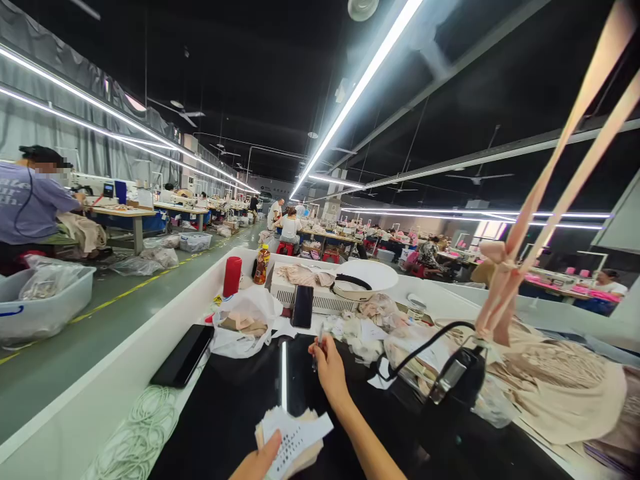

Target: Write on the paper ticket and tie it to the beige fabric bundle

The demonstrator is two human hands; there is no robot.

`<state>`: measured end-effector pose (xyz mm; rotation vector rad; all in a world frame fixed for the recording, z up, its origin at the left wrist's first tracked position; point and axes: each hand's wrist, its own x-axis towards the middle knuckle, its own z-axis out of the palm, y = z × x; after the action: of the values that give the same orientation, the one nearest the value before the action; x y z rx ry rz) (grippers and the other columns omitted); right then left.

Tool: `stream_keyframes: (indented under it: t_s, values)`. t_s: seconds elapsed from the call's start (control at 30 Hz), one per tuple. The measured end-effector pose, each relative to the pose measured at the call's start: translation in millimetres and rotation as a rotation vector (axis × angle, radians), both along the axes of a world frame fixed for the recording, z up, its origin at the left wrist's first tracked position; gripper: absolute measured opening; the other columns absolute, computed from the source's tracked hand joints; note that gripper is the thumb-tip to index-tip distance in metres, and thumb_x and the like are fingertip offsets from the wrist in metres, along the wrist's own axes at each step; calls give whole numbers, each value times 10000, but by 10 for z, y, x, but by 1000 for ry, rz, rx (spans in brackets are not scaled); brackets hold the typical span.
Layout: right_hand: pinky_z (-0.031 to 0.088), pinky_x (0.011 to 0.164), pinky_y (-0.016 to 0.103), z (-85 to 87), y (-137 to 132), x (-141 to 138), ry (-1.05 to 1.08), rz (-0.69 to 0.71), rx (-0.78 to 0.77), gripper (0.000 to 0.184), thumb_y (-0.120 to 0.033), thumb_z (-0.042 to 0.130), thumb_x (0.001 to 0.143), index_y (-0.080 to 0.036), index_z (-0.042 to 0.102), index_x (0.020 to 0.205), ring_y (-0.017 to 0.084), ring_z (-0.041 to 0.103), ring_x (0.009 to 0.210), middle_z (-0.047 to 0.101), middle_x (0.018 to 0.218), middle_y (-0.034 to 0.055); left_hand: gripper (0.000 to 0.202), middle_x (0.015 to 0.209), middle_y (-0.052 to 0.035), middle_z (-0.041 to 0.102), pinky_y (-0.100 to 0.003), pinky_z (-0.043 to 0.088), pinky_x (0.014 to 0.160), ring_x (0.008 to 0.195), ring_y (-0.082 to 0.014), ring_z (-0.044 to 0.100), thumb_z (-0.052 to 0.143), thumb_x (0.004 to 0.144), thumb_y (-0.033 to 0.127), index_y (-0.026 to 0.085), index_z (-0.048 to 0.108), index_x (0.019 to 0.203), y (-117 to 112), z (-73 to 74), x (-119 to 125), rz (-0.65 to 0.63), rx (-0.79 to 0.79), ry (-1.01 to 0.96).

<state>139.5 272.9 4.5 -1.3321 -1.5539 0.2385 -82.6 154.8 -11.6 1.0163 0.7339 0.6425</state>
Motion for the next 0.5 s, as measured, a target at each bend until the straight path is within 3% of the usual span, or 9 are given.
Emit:
stream_keyframes:
  t_s: [0.1, 0.17, 0.3, 0.5]
  values:
    - [531, 711, 306, -43, -364, 8, 84, 76, 20, 214, -365, 442, 1021, -202, 574, 974, 174, 658, 729, 670, 789, -2, 778, 490, -8, 411, -271, 432, 527, 572, -172, 493, 576, 713, 928, 198, 500, 453, -11, -79, 54, -48, 108, 24]
    - [514, 695, 296, -61, -555, 29, 122, 104, 19, 196, -372, 437, 988, -222, 556, 953, 183, 647, 716, 668, 778, -2, 843, 449, 10, 339, -247, 373, 487, 505, -136, 401, 444, 687, 1006, 212, 414, 407, -13, -112, 73, -83, 181, 45]
    - [497, 689, 295, -84, -747, 68, 176, 126, 5, 193, -389, 445, 973, -231, 549, 931, 195, 636, 706, 661, 765, 2, 843, 432, 23, 312, -227, 277, 426, 439, -106, 324, 419, 708, 1004, 215, 399, 413, -16, -99, 63, -107, 208, 67]
    - [486, 725, 301, -124, -805, 84, 201, 151, 2, 161, -370, 454, 969, -239, 539, 927, 205, 639, 751, 648, 793, 4, 821, 397, 51, 247, -232, 279, 380, 385, -113, 310, 423, 665, 1028, 245, 370, 425, -76, -37, 41, -102, 138, 80]
